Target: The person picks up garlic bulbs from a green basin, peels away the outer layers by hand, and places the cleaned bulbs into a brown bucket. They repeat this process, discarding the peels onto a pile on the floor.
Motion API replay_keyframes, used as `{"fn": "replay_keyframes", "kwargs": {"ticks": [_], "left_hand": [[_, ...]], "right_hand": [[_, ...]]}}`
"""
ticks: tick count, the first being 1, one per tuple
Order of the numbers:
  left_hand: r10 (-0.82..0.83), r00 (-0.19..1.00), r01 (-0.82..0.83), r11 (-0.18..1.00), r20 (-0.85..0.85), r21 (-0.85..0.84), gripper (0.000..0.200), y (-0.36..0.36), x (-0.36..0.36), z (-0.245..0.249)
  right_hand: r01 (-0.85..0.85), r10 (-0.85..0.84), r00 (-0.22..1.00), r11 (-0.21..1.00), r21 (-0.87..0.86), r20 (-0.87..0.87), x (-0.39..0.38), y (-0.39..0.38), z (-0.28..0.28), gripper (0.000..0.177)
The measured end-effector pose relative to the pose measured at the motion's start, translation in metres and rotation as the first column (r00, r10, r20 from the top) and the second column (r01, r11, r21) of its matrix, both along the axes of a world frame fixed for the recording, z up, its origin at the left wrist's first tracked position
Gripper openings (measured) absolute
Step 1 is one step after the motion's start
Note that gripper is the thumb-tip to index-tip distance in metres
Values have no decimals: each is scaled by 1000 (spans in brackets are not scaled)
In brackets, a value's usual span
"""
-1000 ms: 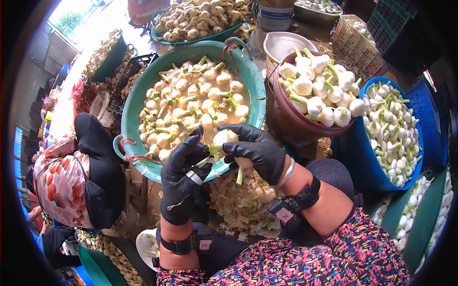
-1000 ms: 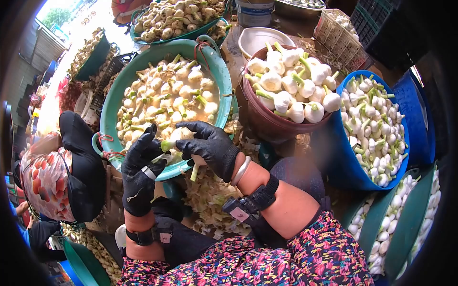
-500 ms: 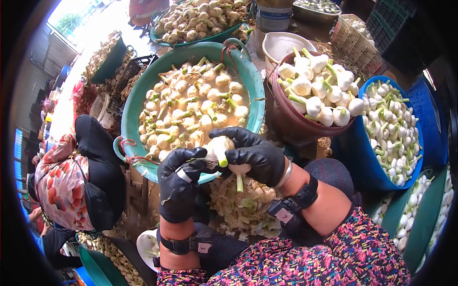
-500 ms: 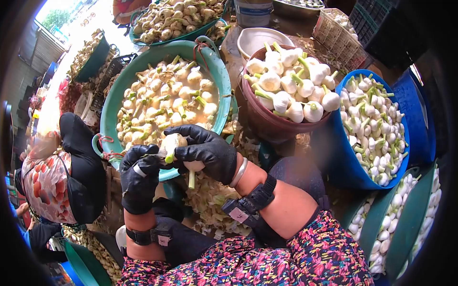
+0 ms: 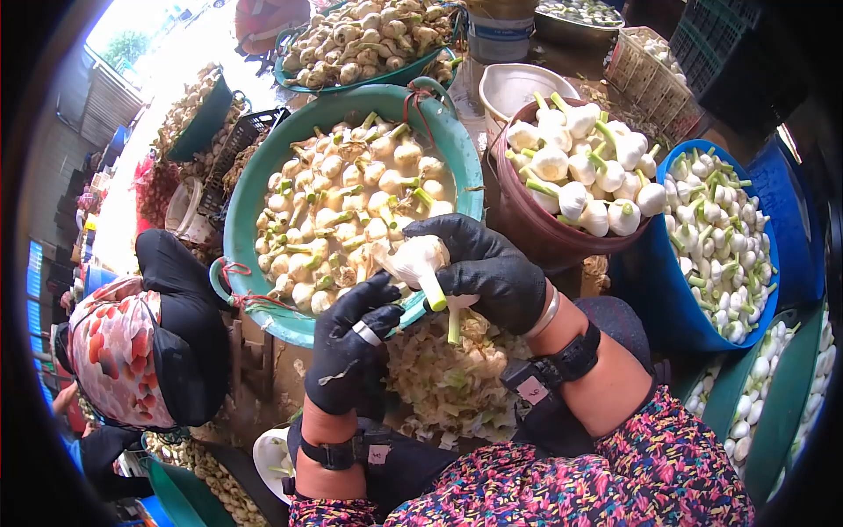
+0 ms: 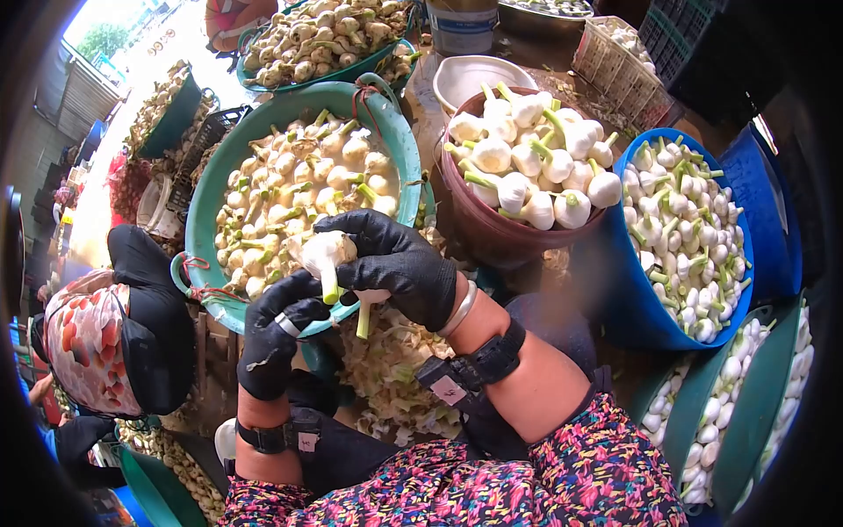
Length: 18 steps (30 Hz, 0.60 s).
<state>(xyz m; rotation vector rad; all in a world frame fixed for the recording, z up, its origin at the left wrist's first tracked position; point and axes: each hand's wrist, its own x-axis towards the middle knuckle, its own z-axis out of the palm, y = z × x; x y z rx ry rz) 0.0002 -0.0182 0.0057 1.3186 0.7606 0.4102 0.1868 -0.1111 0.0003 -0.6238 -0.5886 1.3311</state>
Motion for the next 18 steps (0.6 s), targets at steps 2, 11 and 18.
{"fn": "replay_keyframes", "kwargs": {"ticks": [2,11,18], "left_hand": [[97,990,-90,993,97,-80,57,5,3,7],[27,959,0,996,281,-93,66,0,16,10],[97,974,-66,986,203,-156,47,3,15,-1]], "right_hand": [[5,-5,1000,1000,1,-1,-5,2,-1,48],[74,-134,706,991,115,696,-10,10,-14,42],[292,-219,649,956,27,728,-17,2,-9,33]]}}
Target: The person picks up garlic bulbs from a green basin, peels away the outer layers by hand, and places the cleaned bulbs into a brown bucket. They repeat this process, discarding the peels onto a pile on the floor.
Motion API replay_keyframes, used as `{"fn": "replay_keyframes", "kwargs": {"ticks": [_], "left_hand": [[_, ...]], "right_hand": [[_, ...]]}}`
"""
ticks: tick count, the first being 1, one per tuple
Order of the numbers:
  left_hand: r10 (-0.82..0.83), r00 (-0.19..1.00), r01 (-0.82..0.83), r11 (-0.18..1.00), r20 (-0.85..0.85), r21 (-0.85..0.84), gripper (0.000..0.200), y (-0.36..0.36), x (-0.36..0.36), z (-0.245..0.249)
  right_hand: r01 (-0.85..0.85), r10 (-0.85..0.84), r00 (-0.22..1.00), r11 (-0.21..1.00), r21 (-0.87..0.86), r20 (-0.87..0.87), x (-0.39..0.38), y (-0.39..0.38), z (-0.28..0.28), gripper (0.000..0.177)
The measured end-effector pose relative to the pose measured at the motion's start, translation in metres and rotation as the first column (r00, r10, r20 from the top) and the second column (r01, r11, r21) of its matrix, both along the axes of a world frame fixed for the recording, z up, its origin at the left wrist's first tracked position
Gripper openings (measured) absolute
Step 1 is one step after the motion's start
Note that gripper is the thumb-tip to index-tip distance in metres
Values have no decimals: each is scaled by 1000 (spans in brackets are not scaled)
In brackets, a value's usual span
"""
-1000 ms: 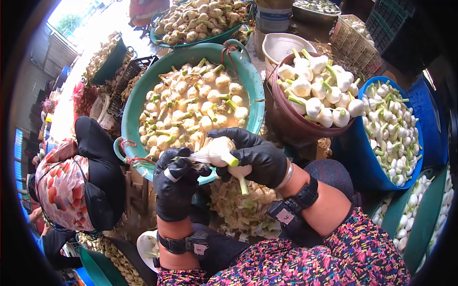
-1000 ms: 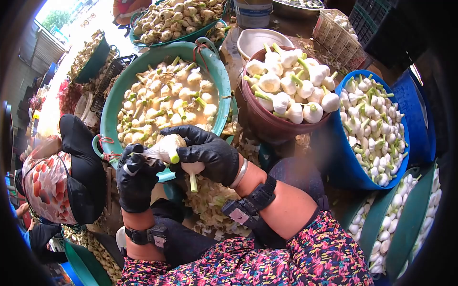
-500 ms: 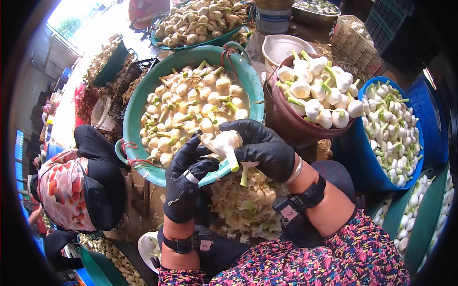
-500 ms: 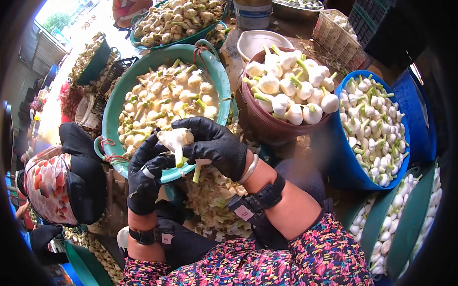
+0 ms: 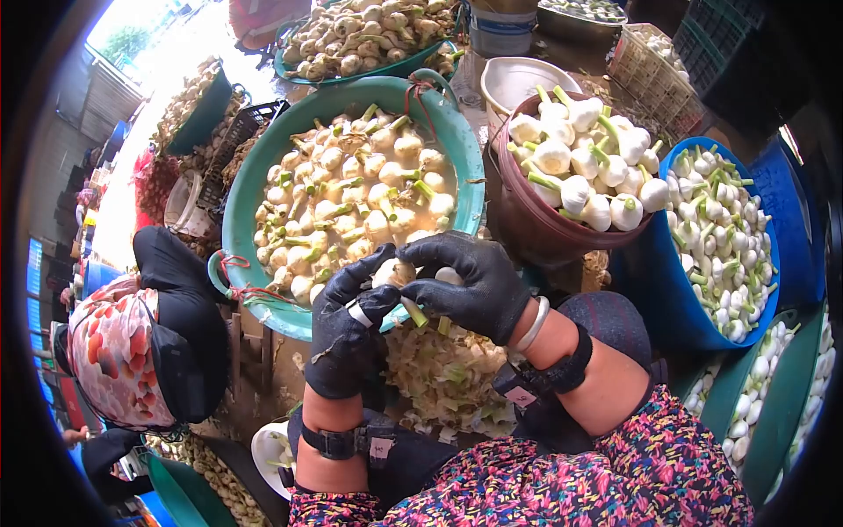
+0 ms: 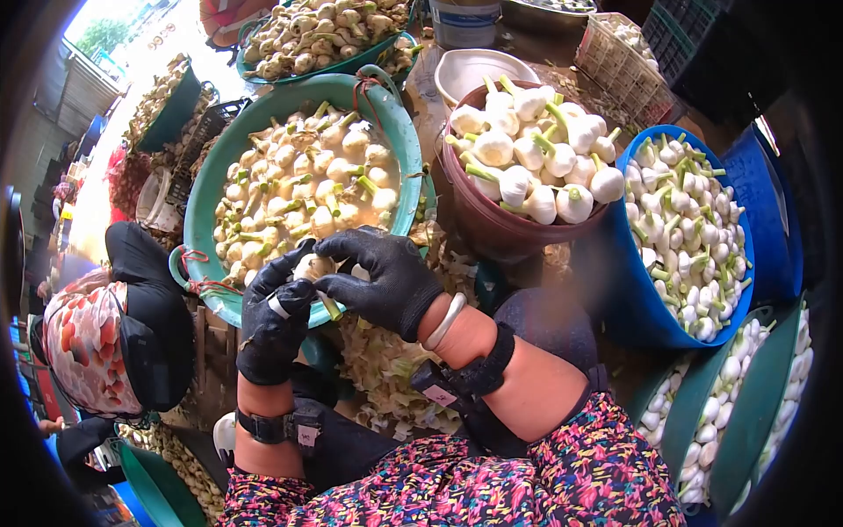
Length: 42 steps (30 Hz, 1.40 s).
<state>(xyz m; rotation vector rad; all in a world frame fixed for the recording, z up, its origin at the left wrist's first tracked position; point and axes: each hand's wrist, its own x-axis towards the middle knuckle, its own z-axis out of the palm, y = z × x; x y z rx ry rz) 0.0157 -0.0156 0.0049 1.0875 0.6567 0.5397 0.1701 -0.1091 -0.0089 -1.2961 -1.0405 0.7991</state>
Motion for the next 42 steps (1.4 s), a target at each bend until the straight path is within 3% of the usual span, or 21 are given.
{"fn": "replay_keyframes", "kwargs": {"ticks": [2,3,5,9,13,15,16,17,19,21,23,25,27,30,34,36,38,40,41,42], "left_hand": [[32,999,-32,999,-3,-6,44,-2,1,-2],[28,1000,-28,1000,-5,-11,44,-2,2,-3],[4,1000,-4,1000,7,7,44,0,4,-2],[-27,999,27,1000,-43,7,47,2,3,-1],[-66,998,66,995,-9,70,49,-2,2,1],[32,992,-27,998,120,-48,52,-7,10,13],[1,980,18,995,199,-98,55,-5,7,11],[1,980,17,996,197,-90,55,-3,6,10],[9,977,22,989,212,-144,57,0,6,6],[-15,983,34,994,182,-103,56,2,5,2],[60,992,-57,998,108,-29,55,-1,8,-5],[6,996,-6,1000,90,-5,51,3,4,-10],[13,1000,-13,998,3,57,47,1,5,-10],[32,999,-32,998,-1,55,46,1,8,-13],[-38,999,39,997,-18,62,47,-3,6,-11],[-40,997,42,999,65,-34,47,-5,8,-10],[-35,985,62,985,168,-163,49,-6,10,-1],[-4,988,20,994,151,-108,52,-14,17,10],[25,991,-18,998,132,-58,55,-17,19,12],[8,977,31,983,212,-181,51,-7,12,2]], "right_hand": [[16,-68,938,988,156,339,2,-2,1,30],[20,-71,938,988,150,338,3,-2,-1,30],[0,-145,796,971,239,588,4,1,-4,26],[69,-186,751,976,205,633,-1,-2,1,14],[116,-169,831,984,132,530,9,1,-10,14],[-12,124,866,974,-227,485,9,2,-11,20],[-162,306,835,931,-327,457,7,3,-25,25],[-223,363,867,896,-384,342,1,0,-24,27],[-36,151,923,950,-310,354,0,1,-19,23],[130,-117,960,991,-35,256,6,1,-4,19],[122,-129,977,991,54,171,9,-1,4,18],[79,-93,976,994,81,198,7,-1,6,19],[109,-122,946,992,61,300,1,-2,0,17],[190,-247,744,969,159,621,-3,-2,-5,17],[228,-240,751,969,100,615,6,-4,2,12],[221,-205,897,975,4,391,13,-3,1,11],[222,-168,888,972,-80,428,20,-1,-5,10],[136,-4,880,960,-244,474,25,-2,-8,13],[135,-4,880,961,-241,475,22,-3,-4,13],[107,-62,929,989,-103,364,19,-5,1,15]]}}
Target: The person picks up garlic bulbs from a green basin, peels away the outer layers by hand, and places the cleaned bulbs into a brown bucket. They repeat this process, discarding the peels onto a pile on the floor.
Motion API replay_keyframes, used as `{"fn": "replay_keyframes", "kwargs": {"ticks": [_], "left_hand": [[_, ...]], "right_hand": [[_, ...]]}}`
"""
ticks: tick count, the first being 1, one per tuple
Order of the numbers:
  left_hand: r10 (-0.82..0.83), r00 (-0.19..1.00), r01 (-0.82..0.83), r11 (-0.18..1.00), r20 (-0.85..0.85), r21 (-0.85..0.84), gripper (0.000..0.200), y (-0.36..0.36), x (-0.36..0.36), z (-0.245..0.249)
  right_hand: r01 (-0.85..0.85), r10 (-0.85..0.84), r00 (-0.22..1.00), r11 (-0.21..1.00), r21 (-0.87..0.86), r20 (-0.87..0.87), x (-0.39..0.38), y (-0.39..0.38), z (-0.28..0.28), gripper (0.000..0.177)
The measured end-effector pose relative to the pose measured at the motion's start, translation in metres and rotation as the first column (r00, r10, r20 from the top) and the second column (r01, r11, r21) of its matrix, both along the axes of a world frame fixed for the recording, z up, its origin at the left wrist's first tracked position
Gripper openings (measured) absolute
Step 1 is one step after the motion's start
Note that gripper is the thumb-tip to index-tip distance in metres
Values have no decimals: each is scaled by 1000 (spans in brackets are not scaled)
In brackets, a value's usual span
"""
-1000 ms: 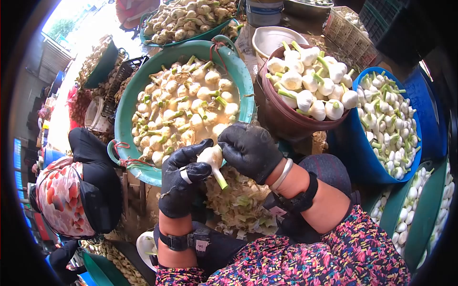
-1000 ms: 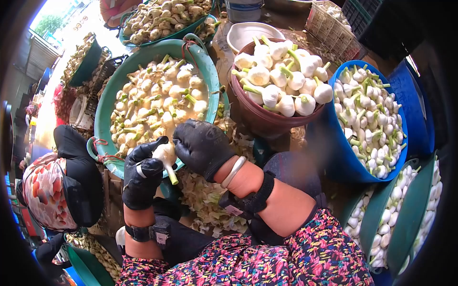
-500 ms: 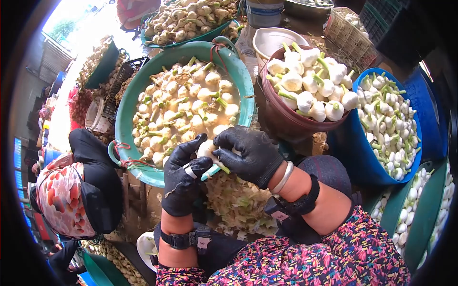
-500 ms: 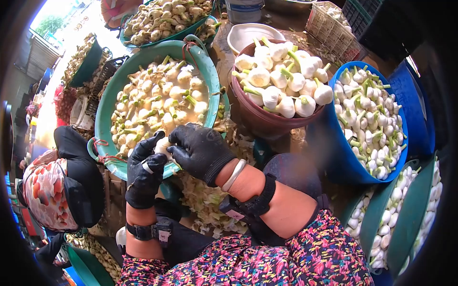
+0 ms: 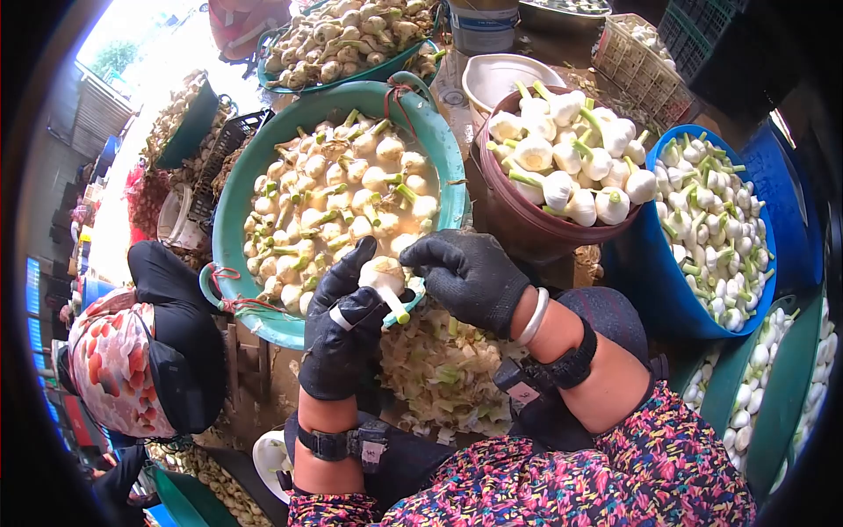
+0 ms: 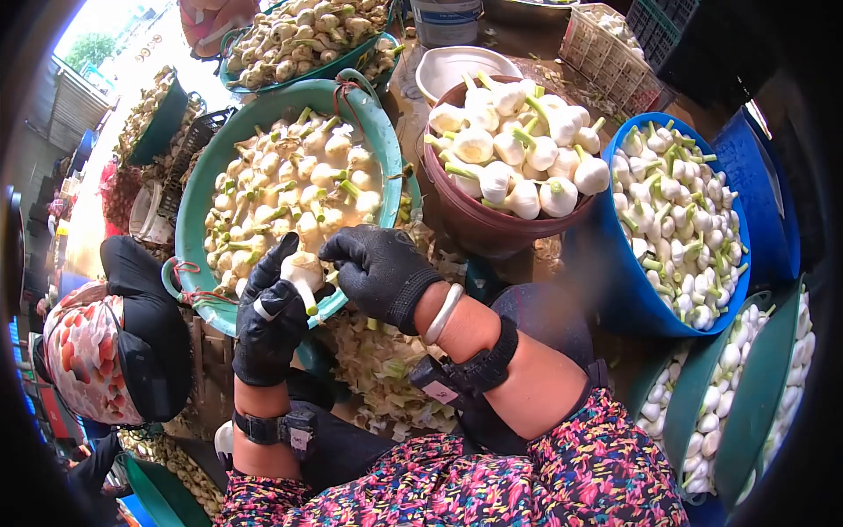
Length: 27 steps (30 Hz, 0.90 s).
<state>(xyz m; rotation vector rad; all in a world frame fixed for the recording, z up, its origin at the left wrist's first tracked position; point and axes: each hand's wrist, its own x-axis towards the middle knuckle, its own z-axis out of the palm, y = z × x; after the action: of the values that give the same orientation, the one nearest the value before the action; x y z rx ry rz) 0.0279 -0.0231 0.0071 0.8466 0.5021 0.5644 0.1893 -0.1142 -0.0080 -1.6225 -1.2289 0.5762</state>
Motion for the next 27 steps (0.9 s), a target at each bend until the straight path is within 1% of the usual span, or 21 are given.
{"fn": "replay_keyframes", "kwargs": {"ticks": [1,2,3,5,6,9,10,12,13,15,16,17,18,19,20,21,22,23,24,25,27], "left_hand": [[3,1000,-3,1000,3,-2,51,2,-1,-3],[-9,1000,9,1000,7,-2,50,3,-2,-5],[-24,1000,24,1000,8,-2,49,4,-3,-7],[-22,999,22,999,-31,26,48,6,-5,-16],[-13,998,17,998,-65,57,47,6,-5,-17],[-28,986,51,989,-163,141,46,7,-4,-16],[-27,986,50,989,-162,140,46,7,-5,-15],[-74,978,107,980,-196,165,48,7,-6,-14],[-75,978,108,980,-197,165,48,5,-5,-12],[-94,995,95,994,-30,49,50,-2,-3,-8],[-57,998,58,998,-4,5,53,-4,-1,-8],[-86,996,87,996,34,-5,57,-2,-1,-8],[-67,997,68,997,40,-27,59,-2,0,-4],[-49,998,51,998,41,-49,60,-2,1,1],[-33,999,33,999,33,-10,59,1,-1,-3],[-30,999,31,999,32,-9,59,3,-2,-5],[-19,999,19,1000,30,3,59,4,-2,-6],[-10,1000,10,1000,28,15,58,4,-2,-7],[-19,1000,17,996,23,86,57,3,0,-6],[-22,1000,20,996,21,85,57,2,0,-4],[-74,997,74,997,27,22,54,0,4,-1]], "right_hand": [[-1,18,993,988,153,-113,-1,-2,5,18],[-31,51,991,988,149,-126,-1,-4,10,25],[-29,48,991,989,148,-128,-3,-3,10,25],[-29,56,992,974,224,-114,-6,-2,10,27],[-63,79,995,971,229,-60,-5,-1,4,25],[-112,115,993,954,279,7,-2,3,-4,18],[-114,116,993,954,278,8,-2,2,-2,18],[-25,30,994,998,57,-102,-4,-2,5,17],[-24,30,994,998,57,-103,-3,-2,4,17],[113,-111,993,991,-72,41,2,-1,3,16],[131,-102,982,974,-184,156,3,0,1,16],[129,-101,982,975,-180,158,2,1,-4,16],[-34,141,961,913,-406,237,-1,0,-9,16],[-157,383,889,770,-619,250,-4,0,-13,16],[-228,418,893,742,-630,170,-5,0,-14,26],[-230,420,892,742,-629,170,-3,0,-13,26],[-186,294,941,865,-467,170,2,-1,-10,27],[-118,165,976,950,-291,141,7,-2,-7,28],[-95,107,992,983,-155,69,10,-1,2,39],[-121,116,988,992,-38,-105,11,-4,15,44],[-183,208,945,976,120,-252,7,-1,12,50]]}}
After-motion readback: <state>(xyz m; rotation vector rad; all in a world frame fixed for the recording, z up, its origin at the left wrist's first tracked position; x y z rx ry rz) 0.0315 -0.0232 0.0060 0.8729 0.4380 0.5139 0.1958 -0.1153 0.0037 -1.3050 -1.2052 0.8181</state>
